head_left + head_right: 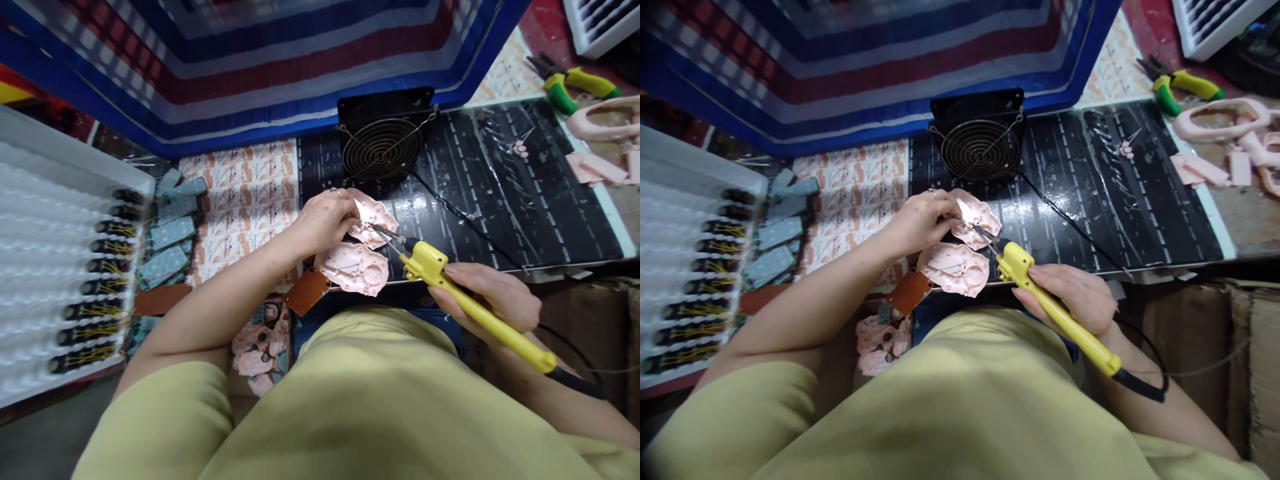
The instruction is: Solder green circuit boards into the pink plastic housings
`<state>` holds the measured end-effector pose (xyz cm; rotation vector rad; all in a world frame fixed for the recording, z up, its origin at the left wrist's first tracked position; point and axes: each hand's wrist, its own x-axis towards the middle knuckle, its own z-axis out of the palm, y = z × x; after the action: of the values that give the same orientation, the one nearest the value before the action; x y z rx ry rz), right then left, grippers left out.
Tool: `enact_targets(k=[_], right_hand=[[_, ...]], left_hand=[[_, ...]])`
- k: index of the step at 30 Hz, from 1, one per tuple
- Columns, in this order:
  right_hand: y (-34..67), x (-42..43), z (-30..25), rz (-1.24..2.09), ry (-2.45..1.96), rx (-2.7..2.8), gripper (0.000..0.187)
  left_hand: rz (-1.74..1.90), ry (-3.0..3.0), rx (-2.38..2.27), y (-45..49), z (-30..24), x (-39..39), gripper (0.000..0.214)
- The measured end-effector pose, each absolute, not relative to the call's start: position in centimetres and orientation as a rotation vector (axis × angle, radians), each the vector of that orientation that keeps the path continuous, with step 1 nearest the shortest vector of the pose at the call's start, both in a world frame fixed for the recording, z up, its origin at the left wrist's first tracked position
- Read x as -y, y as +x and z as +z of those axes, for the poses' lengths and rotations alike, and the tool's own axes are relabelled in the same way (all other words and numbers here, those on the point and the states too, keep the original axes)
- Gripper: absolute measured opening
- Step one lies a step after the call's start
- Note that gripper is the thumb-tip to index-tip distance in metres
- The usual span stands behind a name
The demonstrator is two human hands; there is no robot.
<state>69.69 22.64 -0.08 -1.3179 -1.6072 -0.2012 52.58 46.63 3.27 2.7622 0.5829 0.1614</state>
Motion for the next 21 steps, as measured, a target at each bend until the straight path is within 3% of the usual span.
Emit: enact_targets(k=[14, 21], right_hand=[[69.3, -24.2, 1.2, -0.311, -1.319, 1.822, 0.023], [70.4, -22.6, 1.9, -0.302, -1.398, 1.797, 0.023]], left_hand=[[0.226, 2.814, -0.481, 53.3, 3.0, -46.6, 0.010], [0.214, 2.829, -0.474, 53.4, 2.7, -46.9, 0.014]])
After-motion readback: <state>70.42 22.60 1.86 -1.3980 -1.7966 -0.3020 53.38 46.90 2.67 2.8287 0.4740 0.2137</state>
